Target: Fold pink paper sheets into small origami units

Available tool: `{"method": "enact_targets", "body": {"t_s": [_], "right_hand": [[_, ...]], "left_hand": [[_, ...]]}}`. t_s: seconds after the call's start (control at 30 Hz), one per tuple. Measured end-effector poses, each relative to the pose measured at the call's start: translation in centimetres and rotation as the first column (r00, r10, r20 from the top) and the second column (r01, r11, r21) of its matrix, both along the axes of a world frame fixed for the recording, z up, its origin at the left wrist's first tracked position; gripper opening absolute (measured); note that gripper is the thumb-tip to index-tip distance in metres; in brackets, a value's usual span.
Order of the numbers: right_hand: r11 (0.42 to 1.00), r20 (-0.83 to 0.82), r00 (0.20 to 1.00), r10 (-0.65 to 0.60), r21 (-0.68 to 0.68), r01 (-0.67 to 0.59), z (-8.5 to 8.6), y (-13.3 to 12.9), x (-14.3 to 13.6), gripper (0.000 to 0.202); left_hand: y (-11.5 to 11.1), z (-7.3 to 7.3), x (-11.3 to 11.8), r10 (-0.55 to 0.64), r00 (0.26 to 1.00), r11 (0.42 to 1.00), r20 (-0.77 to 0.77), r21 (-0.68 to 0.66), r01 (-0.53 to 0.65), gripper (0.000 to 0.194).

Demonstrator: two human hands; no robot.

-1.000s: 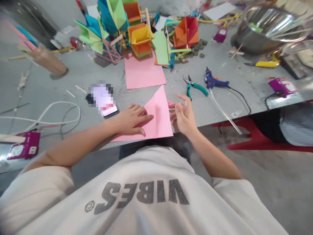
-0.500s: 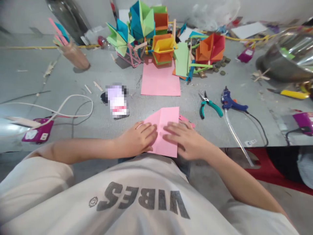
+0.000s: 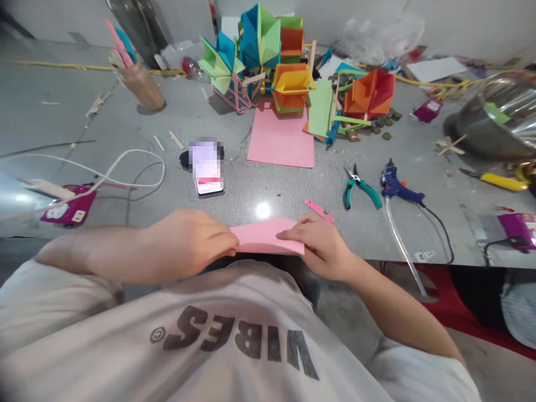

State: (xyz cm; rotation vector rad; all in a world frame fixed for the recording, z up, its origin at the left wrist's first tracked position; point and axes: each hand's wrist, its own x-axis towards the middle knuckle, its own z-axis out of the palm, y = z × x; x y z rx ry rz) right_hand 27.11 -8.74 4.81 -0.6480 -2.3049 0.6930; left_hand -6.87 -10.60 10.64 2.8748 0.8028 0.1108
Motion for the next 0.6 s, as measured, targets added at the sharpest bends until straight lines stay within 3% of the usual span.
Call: {"method": "enact_targets", "body": {"t_s": [0.07, 0.13, 0.23, 0.27, 0.3, 0.33, 0.4, 0.47, 0.53, 0.6], "right_hand": [[0.952, -0.007, 0.982, -0.191, -0.243, 0.184, 2.3, 0.6, -1.4, 0.024], [0.857, 0.013, 0.961, -0.275, -0.450, 0.251, 3.5, 1.9, -2.9, 0.027], [0.658, -0.029, 0.988, -0.154, -0.748, 0.081, 2.4, 5.4, -4.9, 0.029], [0.605, -0.003, 0.992, -0.130, -0.792, 0.077, 1.5, 6.7, -5.4, 0.030], [0.589, 0.033, 0.990, -0.138, -0.801, 0.109, 0.4, 7.9, -5.7, 0.034], [0.612, 0.057, 0.981, -0.184, -0.774, 0.159, -0.7, 8.9, -6.0, 0.040], [0.711, 0.103, 0.954, -0.283, -0.645, 0.280, -2.8, 10.3, -6.3, 0.058], [0.801, 0.146, 0.923, -0.357, -0.461, 0.383, -4.3, 10.8, -6.3, 0.062], [0.847, 0.187, 0.902, -0.390, -0.310, 0.431, -5.1, 10.8, -6.3, 0.048], [0.865, 0.218, 0.889, -0.402, -0.229, 0.447, -5.6, 10.4, -6.1, 0.026]], "left_hand": [[1.6, 2.4, -1.4, 0.083, 0.994, 0.985, 0.074, -0.159, -0.071, 0.023], [4.1, 3.4, -2.3, 0.189, 0.978, 0.934, 0.090, -0.323, -0.151, 0.024], [8.5, 1.8, -2.6, 0.278, 0.958, 0.866, 0.067, -0.450, -0.219, 0.021], [9.7, 0.7, -2.4, 0.313, 0.950, 0.842, 0.020, -0.468, -0.268, 0.018], [10.7, -0.6, -2.0, 0.357, 0.934, 0.829, -0.031, -0.450, -0.332, 0.015], [11.2, -2.0, -1.6, 0.386, 0.918, 0.820, -0.086, -0.424, -0.384, 0.015], [11.2, -4.7, -0.5, 0.439, 0.889, 0.817, -0.134, -0.352, -0.457, 0.030], [10.1, -7.1, 0.6, 0.431, 0.901, 0.871, -0.057, -0.234, -0.432, 0.051], [8.6, -8.8, 1.6, 0.381, 0.924, 0.923, 0.033, -0.066, -0.379, 0.058], [7.2, -10.0, 2.1, 0.297, 0.953, 0.954, 0.068, 0.011, -0.298, 0.048]]}}
